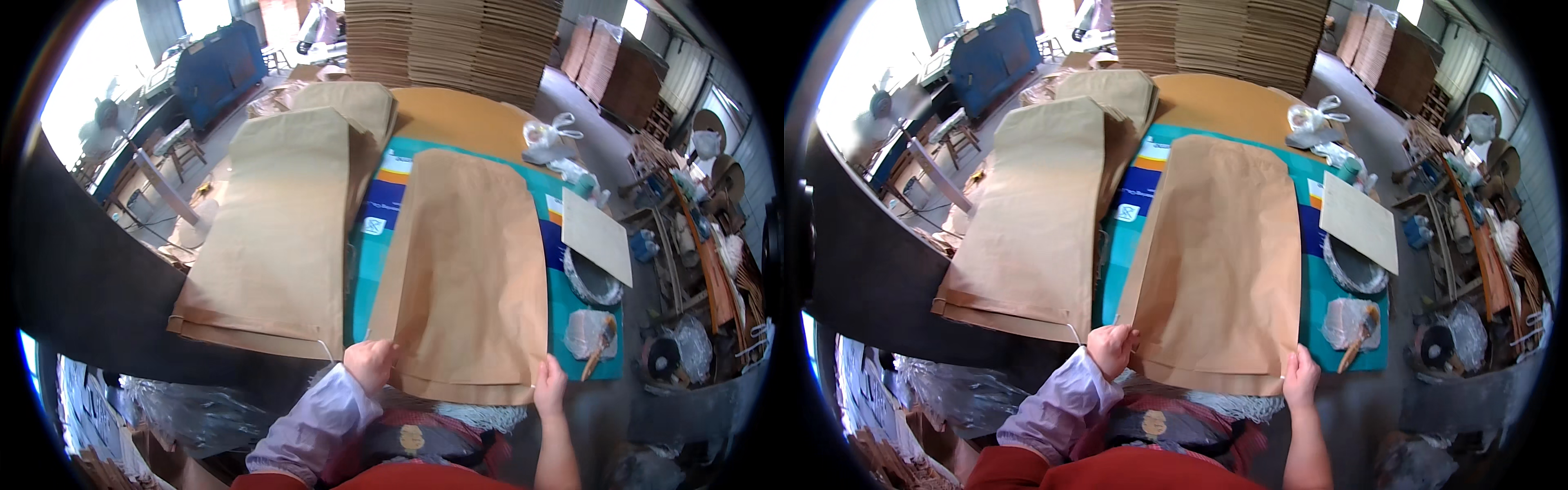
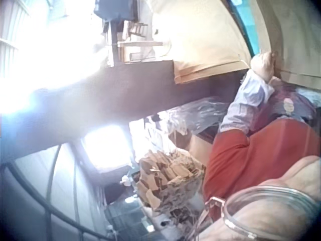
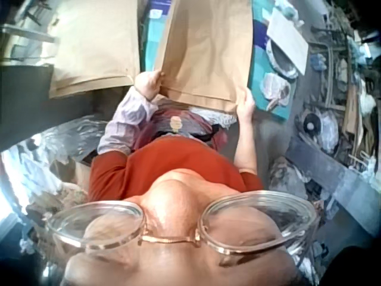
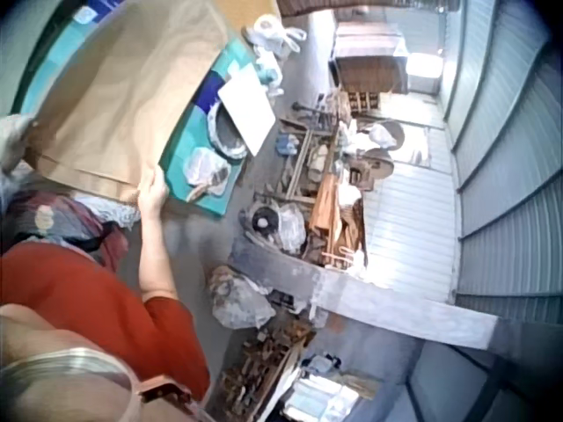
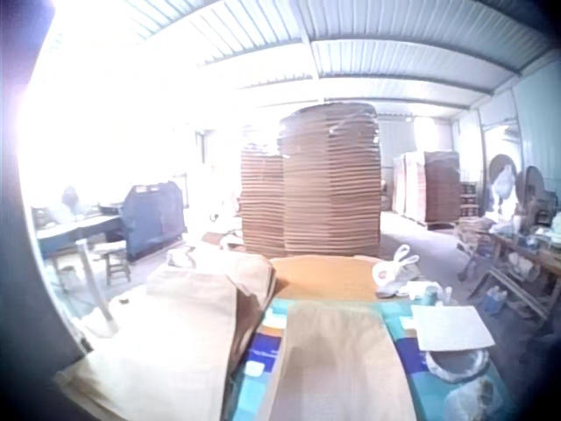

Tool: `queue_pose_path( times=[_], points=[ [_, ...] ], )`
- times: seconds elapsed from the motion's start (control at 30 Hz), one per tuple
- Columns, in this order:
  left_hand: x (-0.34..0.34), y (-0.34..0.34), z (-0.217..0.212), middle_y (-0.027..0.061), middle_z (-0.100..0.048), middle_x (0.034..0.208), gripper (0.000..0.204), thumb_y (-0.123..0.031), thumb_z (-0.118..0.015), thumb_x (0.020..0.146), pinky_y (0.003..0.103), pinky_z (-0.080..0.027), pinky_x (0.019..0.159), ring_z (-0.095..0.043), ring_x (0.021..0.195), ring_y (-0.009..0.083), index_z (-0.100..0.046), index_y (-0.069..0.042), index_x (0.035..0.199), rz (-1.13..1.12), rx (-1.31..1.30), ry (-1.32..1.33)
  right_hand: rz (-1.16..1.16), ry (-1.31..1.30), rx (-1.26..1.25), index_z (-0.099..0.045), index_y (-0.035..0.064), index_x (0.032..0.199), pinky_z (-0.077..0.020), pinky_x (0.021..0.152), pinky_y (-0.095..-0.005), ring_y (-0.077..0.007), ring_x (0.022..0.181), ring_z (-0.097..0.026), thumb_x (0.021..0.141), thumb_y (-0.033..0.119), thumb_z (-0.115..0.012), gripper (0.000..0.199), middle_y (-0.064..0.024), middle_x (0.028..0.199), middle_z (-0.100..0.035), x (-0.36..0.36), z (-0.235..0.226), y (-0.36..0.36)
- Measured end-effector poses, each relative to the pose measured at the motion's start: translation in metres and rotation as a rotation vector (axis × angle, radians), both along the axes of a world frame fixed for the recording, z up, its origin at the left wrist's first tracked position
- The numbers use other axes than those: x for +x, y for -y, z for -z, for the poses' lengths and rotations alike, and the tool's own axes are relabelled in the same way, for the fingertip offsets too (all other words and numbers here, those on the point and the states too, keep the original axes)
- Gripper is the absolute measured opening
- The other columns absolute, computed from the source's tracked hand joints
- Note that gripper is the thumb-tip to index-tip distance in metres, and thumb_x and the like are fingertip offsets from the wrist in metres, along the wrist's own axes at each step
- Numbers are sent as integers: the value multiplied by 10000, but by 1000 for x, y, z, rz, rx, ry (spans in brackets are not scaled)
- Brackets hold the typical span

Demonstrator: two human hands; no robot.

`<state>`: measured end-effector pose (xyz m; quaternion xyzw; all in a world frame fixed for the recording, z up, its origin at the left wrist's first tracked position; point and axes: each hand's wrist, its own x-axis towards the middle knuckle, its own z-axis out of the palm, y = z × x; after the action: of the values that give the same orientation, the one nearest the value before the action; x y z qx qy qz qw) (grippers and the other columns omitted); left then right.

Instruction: The person repeatedly ties bundles of flat brown paper bags with white string. They gather the bags, wrap the string around the bundle, and tie a knot. The person then stacks the tied bundles on the table.

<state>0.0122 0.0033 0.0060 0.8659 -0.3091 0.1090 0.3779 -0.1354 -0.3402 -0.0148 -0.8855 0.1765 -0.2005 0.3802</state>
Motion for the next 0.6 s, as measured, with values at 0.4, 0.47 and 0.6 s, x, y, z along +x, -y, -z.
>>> queue_pose_path(
  times=[0.4,0.47,0.6],
  points=[
    [4,-258,-62,219,-606,736,262,-245,-523,918,472,-431,580,-589,721,419,-592,-24,795,-1023,198,17,-599,46,551,-544,-41,1118,-435,548,-307,-155,609,-551,928,106,-496,245,-123,712,-587,146,-17,-211],
    [23,-288,-84,230,-613,794,277,-251,-509,920,487,-442,603,-590,767,427,-600,-16,802,-1091,396,-52,-677,23,431,-529,-53,1144,-454,585,-306,-149,672,-575,929,98,-484,266,-133,780,-630,166,-14,-244],
    [69,-321,-110,252,-618,902,235,-237,-592,838,498,-479,704,-599,876,430,-646,-8,850,-1098,711,-293,-613,8,239,-536,-73,1109,-454,559,-365,-271,608,-595,905,100,-499,270,-236,697,-578,188,-3,-298]
  ],
)
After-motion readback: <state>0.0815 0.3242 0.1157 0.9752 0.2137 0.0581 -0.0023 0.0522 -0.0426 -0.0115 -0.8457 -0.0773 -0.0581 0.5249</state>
